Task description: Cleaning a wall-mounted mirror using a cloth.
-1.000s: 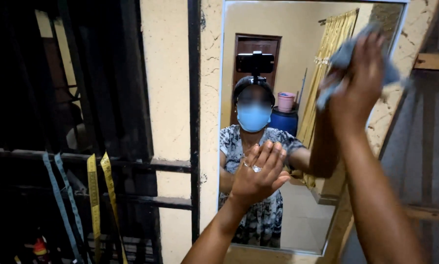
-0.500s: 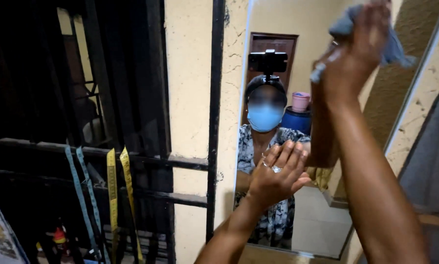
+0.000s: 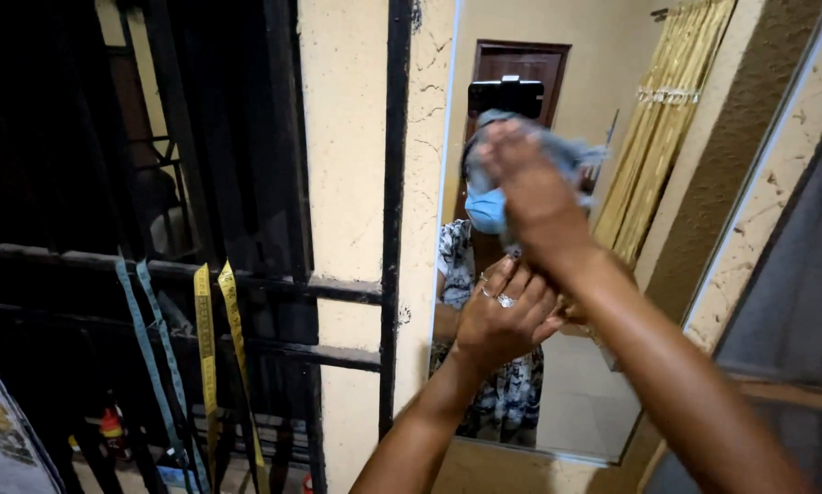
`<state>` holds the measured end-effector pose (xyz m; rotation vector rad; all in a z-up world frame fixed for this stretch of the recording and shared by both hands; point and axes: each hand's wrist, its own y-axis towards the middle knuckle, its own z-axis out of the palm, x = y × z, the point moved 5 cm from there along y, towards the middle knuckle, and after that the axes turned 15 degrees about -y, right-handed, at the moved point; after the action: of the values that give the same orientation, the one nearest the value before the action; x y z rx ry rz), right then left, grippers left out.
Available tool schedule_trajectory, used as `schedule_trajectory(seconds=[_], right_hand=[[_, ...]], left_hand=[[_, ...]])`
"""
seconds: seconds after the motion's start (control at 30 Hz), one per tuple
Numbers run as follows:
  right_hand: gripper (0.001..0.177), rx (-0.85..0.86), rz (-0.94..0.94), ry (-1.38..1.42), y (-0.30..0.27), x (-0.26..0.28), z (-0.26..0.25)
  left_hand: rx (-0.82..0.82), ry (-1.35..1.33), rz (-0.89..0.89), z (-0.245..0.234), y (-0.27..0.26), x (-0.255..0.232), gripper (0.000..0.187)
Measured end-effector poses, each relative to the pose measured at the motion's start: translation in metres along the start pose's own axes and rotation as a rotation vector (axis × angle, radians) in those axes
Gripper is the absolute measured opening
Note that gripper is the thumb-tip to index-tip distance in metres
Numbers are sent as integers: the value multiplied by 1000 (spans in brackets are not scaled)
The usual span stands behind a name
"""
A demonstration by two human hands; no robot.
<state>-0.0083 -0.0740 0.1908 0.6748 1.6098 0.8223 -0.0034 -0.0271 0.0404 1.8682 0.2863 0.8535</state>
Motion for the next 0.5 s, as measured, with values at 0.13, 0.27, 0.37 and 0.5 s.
schedule_trajectory(seconds=[0.13,0.27,0.37,0.5], right_hand=[[64,-28,180,5,-29,-75,-7],[66,-177,450,-94,-56,-109,-40],[64,-228,618,-116,-69,-108,-25],[60,-258,618,-25,-45,-52,-26]], left_hand=[[-40,65,5,-15,5,-4,64],[-33,62,0,-12,3,-2,64],[-35,69,3,-15,3,-1,63],[-86,78,9,-22,6,-2,58]])
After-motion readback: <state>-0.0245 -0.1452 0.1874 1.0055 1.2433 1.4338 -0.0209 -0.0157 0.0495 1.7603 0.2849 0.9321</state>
